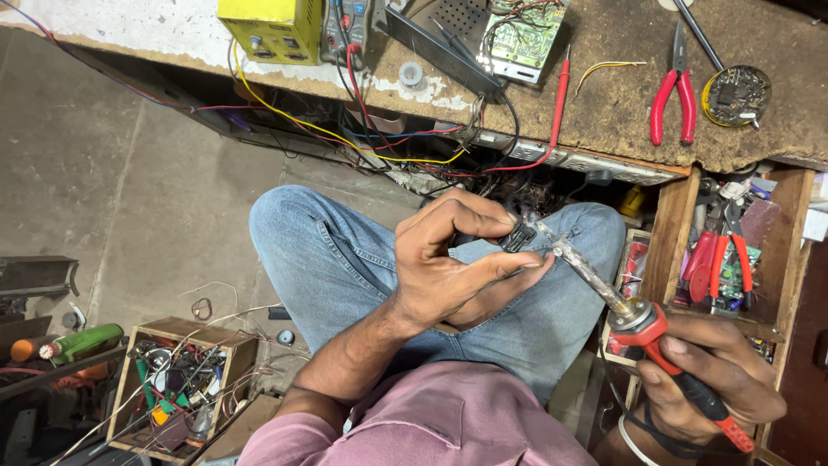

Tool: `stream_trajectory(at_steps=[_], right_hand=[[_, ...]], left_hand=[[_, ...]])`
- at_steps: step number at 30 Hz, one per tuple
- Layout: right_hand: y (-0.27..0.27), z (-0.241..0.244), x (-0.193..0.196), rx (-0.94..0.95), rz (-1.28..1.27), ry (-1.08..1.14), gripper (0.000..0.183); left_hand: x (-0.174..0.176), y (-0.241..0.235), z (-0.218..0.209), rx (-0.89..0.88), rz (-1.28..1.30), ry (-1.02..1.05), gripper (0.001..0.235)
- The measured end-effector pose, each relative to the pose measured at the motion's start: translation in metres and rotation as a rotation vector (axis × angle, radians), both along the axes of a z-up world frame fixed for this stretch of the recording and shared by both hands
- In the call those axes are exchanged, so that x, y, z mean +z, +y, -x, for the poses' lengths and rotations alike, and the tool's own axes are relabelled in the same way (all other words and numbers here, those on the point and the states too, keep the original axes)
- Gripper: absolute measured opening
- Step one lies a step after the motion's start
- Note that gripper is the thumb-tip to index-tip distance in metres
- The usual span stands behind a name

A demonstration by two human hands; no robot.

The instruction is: The person sits on the floor and uses a soldering iron to attach wires to a small black electronic component. They handle solder wire and the component, then place the soldered part on the workbench.

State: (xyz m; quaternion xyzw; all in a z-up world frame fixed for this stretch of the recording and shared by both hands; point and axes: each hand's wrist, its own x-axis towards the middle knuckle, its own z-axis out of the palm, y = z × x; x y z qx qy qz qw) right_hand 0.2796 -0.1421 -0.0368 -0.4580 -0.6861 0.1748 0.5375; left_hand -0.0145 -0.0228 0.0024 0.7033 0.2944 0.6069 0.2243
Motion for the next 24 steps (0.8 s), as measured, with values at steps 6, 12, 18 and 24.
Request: stream_trajectory(at_steps=[6,12,18,24], right_hand=[[0.003,0.007,0.003,-0.020,0.012,0.031,0.032],[0.003,0.009,-0.003,-0.010,-0.007,0.084,0.032],[-0.003,-0.004,-0.013,-0.008,-0.008,0.026,0.034],[-0.004,-0.007,-0.015,-0.034,-0.020,0.033,0.034]], left_hand=[[0.001,0.002,0.000,0.015,-0.036,0.008,0.035],[0.000,0.005,0.000,0.029,-0.057,0.014,0.036],[-0.003,0.001,-0.001,0.007,0.070,-0.036,0.040],[-0.004,-0.001,-0.001,-0.028,0.223,-0.133,0.040]])
